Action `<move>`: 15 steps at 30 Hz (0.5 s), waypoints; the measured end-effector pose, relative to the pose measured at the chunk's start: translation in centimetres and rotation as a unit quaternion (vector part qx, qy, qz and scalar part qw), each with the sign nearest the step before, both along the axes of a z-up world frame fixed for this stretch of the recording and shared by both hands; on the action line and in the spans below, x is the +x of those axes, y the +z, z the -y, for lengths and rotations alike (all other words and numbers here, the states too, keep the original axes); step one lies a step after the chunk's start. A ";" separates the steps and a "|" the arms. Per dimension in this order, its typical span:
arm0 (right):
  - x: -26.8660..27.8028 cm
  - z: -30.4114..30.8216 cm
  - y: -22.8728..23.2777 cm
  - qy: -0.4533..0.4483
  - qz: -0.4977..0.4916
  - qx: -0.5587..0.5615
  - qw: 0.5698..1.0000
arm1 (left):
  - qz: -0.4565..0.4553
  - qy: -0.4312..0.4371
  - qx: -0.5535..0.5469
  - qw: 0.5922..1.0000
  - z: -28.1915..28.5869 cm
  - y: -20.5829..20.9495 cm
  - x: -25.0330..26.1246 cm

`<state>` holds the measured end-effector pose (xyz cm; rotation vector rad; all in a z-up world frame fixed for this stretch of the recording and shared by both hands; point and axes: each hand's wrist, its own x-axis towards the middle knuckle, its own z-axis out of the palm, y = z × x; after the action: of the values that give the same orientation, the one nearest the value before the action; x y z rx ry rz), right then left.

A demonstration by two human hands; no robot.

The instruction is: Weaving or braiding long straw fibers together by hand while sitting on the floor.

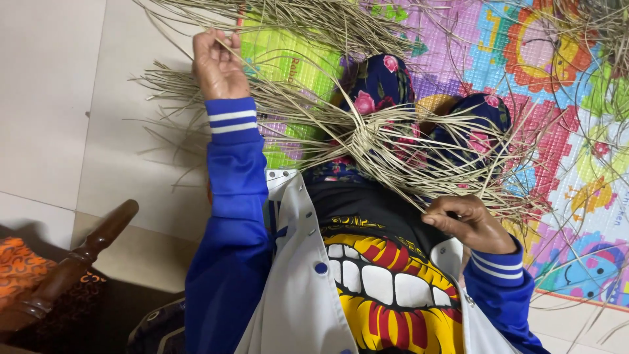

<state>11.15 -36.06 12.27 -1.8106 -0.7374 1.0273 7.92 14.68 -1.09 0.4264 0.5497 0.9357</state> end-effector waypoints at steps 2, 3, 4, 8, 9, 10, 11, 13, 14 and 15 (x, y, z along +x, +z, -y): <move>0.4 1.7 -1.1 -0.014 -0.018 -0.018 1.000 | -0.010 0.021 -0.007 1.000 -1.6 -0.5 -0.4; 0.6 2.6 -1.7 -0.030 -0.036 -0.037 0.998 | -0.020 0.041 -0.017 0.999 -2.4 -0.7 -0.5; 0.6 3.2 -2.0 -0.029 -0.036 -0.036 0.998 | -0.020 0.041 -0.016 0.999 -3.0 -0.5 -0.8; 1.0 5.5 -2.6 -0.061 -0.050 -0.037 0.996 | -0.057 0.069 -0.012 0.996 -5.8 -0.5 -1.6; 1.1 6.1 -2.7 -0.076 -0.052 -0.040 0.995 | -0.063 0.085 -0.024 0.994 -6.5 -0.7 -1.9; 1.4 7.2 -2.9 -0.074 -0.052 -0.039 0.995 | -0.063 0.086 -0.023 0.994 -6.8 -0.3 -2.1; 1.6 8.3 -3.1 -0.088 -0.050 -0.058 0.993 | -0.058 0.102 -0.030 0.993 -7.2 0.0 -2.3; 2.1 10.1 -3.4 -0.099 -0.047 -0.076 0.991 | -0.052 0.120 -0.036 0.991 -8.1 0.4 -2.8; 2.4 10.8 -3.4 -0.104 -0.047 -0.065 0.991 | -0.048 0.124 -0.031 0.991 -8.5 0.4 -3.1; 2.7 11.5 -3.5 -0.110 -0.046 -0.054 0.991 | -0.043 0.129 -0.027 0.990 -9.0 0.5 -3.4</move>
<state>13.82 -47.61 8.78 -1.8749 -0.4221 1.0116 4.55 23.70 -0.62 0.3531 0.7181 1.1507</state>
